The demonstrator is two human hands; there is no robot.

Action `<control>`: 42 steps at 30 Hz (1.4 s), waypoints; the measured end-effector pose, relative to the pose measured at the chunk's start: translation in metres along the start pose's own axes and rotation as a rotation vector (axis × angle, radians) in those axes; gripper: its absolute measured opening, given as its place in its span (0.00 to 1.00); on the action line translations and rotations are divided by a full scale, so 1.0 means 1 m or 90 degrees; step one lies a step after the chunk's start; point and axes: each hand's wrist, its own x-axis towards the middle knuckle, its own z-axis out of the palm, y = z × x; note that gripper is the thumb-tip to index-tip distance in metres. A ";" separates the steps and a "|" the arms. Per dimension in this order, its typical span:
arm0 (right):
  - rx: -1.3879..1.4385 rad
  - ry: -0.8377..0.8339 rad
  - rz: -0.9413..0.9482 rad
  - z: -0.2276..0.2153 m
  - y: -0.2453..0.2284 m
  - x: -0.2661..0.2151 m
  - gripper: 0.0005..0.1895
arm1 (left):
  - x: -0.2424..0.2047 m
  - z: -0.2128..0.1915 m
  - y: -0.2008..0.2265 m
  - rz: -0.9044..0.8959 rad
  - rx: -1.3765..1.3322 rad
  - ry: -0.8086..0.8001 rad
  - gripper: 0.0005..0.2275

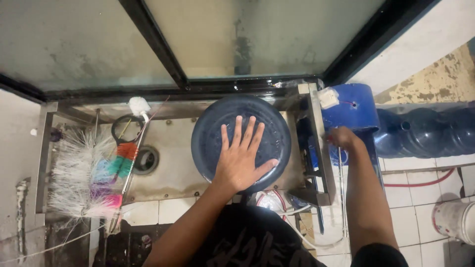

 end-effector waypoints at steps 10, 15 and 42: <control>0.230 0.232 0.006 0.049 0.047 -0.078 0.20 | 0.002 -0.005 -0.005 -0.003 -0.027 -0.015 0.43; 0.249 0.191 -0.035 0.058 0.053 -0.094 0.21 | 0.000 -0.001 -0.005 0.012 -0.036 -0.003 0.42; -0.140 0.496 -0.407 0.254 -0.222 -0.250 0.25 | -0.019 -0.012 -0.029 0.324 -0.054 -0.045 0.47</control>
